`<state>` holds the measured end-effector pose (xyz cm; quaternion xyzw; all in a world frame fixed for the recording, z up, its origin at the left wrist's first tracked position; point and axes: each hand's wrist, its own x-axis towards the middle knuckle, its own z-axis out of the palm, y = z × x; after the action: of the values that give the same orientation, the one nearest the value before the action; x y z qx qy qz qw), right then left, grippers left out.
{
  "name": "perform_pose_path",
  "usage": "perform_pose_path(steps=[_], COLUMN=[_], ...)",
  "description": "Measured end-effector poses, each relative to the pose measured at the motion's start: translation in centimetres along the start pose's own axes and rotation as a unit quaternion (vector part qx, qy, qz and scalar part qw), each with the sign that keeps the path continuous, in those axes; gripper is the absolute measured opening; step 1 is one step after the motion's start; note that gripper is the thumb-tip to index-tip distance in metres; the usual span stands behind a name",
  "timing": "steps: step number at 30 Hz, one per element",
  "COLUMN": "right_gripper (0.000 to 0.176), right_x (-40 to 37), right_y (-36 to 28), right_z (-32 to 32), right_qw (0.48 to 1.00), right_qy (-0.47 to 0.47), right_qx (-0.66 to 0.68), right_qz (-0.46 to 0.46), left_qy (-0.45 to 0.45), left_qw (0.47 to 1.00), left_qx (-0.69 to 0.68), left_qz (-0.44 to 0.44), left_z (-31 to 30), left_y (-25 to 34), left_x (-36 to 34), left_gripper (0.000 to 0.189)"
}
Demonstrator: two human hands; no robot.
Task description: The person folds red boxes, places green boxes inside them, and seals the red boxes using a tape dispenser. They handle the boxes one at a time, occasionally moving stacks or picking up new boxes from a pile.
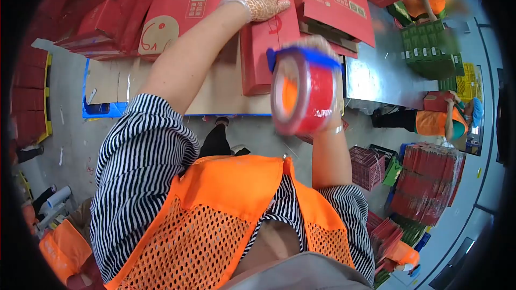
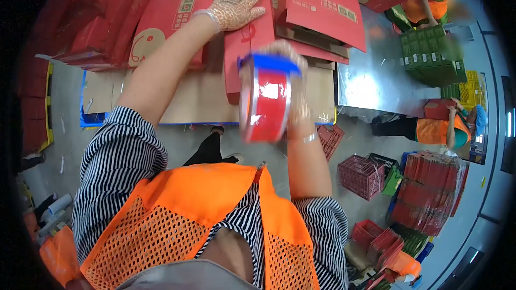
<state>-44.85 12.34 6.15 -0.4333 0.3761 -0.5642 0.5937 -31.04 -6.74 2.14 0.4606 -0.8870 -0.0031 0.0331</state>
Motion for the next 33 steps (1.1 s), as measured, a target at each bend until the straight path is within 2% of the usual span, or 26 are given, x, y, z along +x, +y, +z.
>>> perform_pose_path(steps=[2, 3, 4, 5, 7, 9, 10, 11, 12, 13, 14, 15, 16, 17, 18, 19, 20, 22, 27, 29, 31, 32, 33], right_gripper=[0.033, 0.033, 0.033, 0.038, 0.038, 0.04, 0.042, 0.045, 0.051, 0.054, 0.056, 0.048, 0.048, 0.042, 0.036, 0.029, 0.025, 0.026, 0.029, 0.03, 0.032, 0.033, 0.026], right_x=[-4.5, -6.0, -7.1, -7.9, -8.6, -8.4, -8.3, -8.1, -8.3, -8.1, -7.7, -7.5, -6.6, -5.7, -4.6, -2.9, -1.2, 2.9, 14.0, 17.2, 18.8, 19.0, 20.8], right_y=[3.8, 4.1, 4.2, 4.8, 7.2, 7.8, 7.4, 6.7, 6.2, 6.3, 6.3, 5.7, 5.2, 4.7, 4.0, 3.0, 0.5, -1.9, -3.9, -2.4, -1.5, -1.4, 0.0], right_z=[-1.1, -1.4, -1.8, -2.1, -3.2, -3.9, -3.9, -3.9, -3.3, -3.4, -3.4, -2.9, -2.9, -2.8, -2.8, -2.9, -3.3, -3.2, -4.1, -5.3, -6.7, -7.0, -8.1], right_qw=[0.993, 0.992, 0.96, 0.848, 0.848, 0.849, 0.834, 0.816, 0.821, 0.816, 0.811, 0.819, 0.817, 0.818, 0.817, 0.814, 0.803, 0.833, 0.948, 0.961, 0.955, 0.945, 0.979], right_qy=[0.114, 0.117, 0.048, -0.022, -0.019, -0.025, -0.048, -0.073, -0.073, -0.084, -0.097, -0.079, -0.081, -0.057, -0.032, -0.033, -0.07, -0.035, 0.007, 0.007, 0.001, -0.009, 0.032], right_qx=[-0.025, -0.02, -0.225, -0.412, -0.393, -0.377, -0.401, -0.426, -0.428, -0.434, -0.439, -0.441, -0.443, -0.44, -0.439, -0.421, -0.44, -0.402, -0.217, -0.213, -0.268, -0.31, -0.182], right_qz=[0.035, 0.034, -0.157, -0.333, -0.354, -0.369, -0.376, -0.385, -0.371, -0.373, -0.376, -0.357, -0.361, -0.367, -0.373, -0.399, -0.397, -0.379, -0.232, -0.174, -0.125, -0.101, -0.086], left_qy=[0.055, 0.052, 0.051, 0.051, 0.045, 0.26, 0.257, 0.245, 0.229, 0.235, 0.171, 0.095, 0.01, 0.115, 0.266, 0.159, 0.083, 0.018, -0.086, -0.1, 0.15, 0.187, 0.219], left_qw=[0.998, 0.999, 0.999, 0.998, 0.999, 0.965, 0.965, 0.961, 0.937, 0.935, 0.853, 0.718, 0.537, 0.786, 0.922, 0.801, 0.684, 0.608, 0.49, 0.478, 0.651, 0.682, 0.709], left_qx=[0.015, 0.009, 0.014, 0.019, 0.027, 0.017, 0.017, -0.124, -0.264, -0.265, -0.491, -0.685, -0.837, -0.607, -0.283, -0.574, -0.715, -0.778, -0.83, -0.829, -0.719, -0.694, -0.664], left_qz=[0.006, 0.007, 0.009, 0.009, 0.013, 0.043, 0.046, 0.022, -0.002, 0.0, -0.041, -0.077, -0.106, -0.009, -0.005, -0.057, -0.114, -0.157, -0.251, -0.274, -0.191, -0.139, -0.087], left_z=[1.1, 1.3, 1.1, 0.9, 1.8, 4.4, 4.1, 3.0, 2.3, 3.0, 4.5, 6.5, 9.4, 20.0, 29.6, 24.5, 19.0, 17.2, 14.5, 12.0, 8.1, 3.5, 0.1], left_y=[-0.7, -0.9, -0.8, -0.7, -0.9, -2.2, -2.9, -3.8, -4.4, -5.0, -5.7, -6.3, -7.1, -11.1, -14.8, -12.5, -10.0, -8.5, -2.7, -2.5, -2.7, -2.3, -1.5], left_x=[0.1, 0.2, 0.2, 0.0, 0.3, 1.0, 1.2, 1.7, 2.6, 3.8, 5.1, 6.3, 7.6, 12.0, 16.1, 14.3, 11.9, 9.7, 2.1, 1.1, 0.9, 1.0, 1.1], left_gripper=[0.064, 0.065, 0.065, 0.065, 0.066, 0.092, 0.092, 0.092, 0.092, 0.092, 0.083, 0.076, 0.07, 0.072, 0.074, 0.074, 0.075, 0.075, 0.077, 0.078, 0.067, 0.06, 0.055])
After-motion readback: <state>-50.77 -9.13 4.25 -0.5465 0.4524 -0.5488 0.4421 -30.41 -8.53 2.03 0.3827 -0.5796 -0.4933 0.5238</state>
